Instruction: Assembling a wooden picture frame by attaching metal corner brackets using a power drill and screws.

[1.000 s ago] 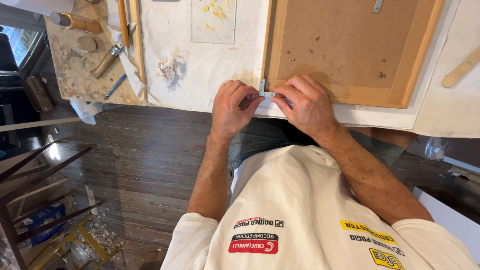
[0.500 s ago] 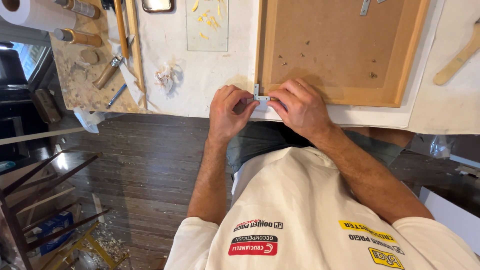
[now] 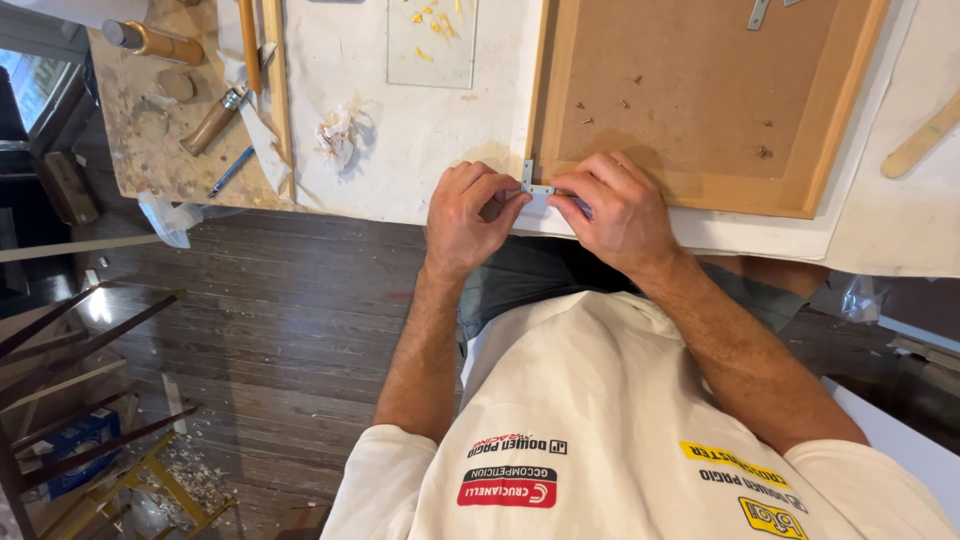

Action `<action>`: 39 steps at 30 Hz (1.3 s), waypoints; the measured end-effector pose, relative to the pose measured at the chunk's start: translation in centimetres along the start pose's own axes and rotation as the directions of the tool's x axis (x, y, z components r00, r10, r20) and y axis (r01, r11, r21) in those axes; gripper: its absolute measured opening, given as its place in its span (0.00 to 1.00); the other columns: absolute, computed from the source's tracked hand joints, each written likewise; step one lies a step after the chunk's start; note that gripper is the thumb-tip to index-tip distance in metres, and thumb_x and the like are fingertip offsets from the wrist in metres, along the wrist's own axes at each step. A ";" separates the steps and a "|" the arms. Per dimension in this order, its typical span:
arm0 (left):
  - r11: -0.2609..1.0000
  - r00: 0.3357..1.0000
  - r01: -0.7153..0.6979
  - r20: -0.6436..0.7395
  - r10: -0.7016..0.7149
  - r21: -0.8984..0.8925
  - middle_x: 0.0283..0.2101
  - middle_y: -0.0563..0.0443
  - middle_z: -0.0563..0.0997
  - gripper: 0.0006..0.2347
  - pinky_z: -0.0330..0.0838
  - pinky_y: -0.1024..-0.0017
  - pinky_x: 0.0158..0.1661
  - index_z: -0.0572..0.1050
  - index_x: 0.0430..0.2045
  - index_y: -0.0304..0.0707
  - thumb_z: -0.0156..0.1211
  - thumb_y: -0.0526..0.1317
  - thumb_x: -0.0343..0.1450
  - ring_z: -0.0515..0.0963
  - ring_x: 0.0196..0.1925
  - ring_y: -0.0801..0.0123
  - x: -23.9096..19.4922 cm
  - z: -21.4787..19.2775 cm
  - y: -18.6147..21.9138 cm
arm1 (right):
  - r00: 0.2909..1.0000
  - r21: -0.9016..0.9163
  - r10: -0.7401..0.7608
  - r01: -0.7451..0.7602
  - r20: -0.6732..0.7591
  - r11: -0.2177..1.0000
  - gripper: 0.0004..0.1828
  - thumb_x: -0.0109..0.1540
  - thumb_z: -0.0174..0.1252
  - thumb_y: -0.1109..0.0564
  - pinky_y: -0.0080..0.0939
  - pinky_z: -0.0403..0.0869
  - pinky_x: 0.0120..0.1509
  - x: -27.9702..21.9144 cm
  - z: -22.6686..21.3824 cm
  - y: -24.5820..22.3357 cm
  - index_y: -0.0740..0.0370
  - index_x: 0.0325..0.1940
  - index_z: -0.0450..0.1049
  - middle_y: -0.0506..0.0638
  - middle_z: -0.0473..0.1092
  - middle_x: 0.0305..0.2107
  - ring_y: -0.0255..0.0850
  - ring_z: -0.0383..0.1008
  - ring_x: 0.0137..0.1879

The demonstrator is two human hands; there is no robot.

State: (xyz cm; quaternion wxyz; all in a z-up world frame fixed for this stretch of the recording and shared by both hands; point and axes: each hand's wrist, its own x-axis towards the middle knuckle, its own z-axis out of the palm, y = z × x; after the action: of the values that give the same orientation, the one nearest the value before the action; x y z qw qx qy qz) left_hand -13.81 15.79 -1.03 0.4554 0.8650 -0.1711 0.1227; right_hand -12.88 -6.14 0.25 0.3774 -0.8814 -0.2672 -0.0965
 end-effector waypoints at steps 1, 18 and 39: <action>1.000 1.000 0.002 -0.003 -0.002 0.000 0.24 0.54 0.74 0.07 0.70 0.67 0.36 0.80 0.28 0.39 0.76 0.33 0.64 0.76 0.28 0.63 0.0 0.0 -0.1 | 1.000 0.000 -0.002 0.002 0.003 1.000 0.04 0.65 0.68 0.58 0.43 0.75 0.45 -0.1 0.0 0.1 0.58 0.42 0.79 0.49 0.69 0.33 0.47 0.73 0.40; 1.000 1.000 -0.004 -0.003 0.004 0.012 0.25 0.55 0.73 0.07 0.69 0.67 0.35 0.80 0.29 0.40 0.75 0.34 0.65 0.76 0.29 0.63 0.0 0.1 0.0 | 1.000 0.026 0.017 -0.017 0.010 1.000 0.04 0.64 0.68 0.59 0.46 0.75 0.45 -0.1 0.0 0.1 0.59 0.42 0.79 0.51 0.69 0.33 0.49 0.73 0.40; 1.000 1.000 0.003 -0.001 -0.003 0.017 0.25 0.54 0.73 0.06 0.69 0.66 0.35 0.79 0.29 0.40 0.74 0.34 0.66 0.76 0.29 0.62 -0.1 0.3 -0.2 | 1.000 0.021 0.019 -0.019 0.006 1.000 0.04 0.65 0.67 0.58 0.46 0.75 0.45 -0.2 0.2 0.3 0.58 0.42 0.79 0.51 0.69 0.33 0.49 0.72 0.40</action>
State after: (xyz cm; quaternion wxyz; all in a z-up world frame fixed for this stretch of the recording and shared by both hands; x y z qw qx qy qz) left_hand -13.83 15.66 -1.35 0.4486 0.8689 -0.1686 0.1240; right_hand -12.95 -6.21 -0.18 0.3869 -0.8801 -0.2611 -0.0874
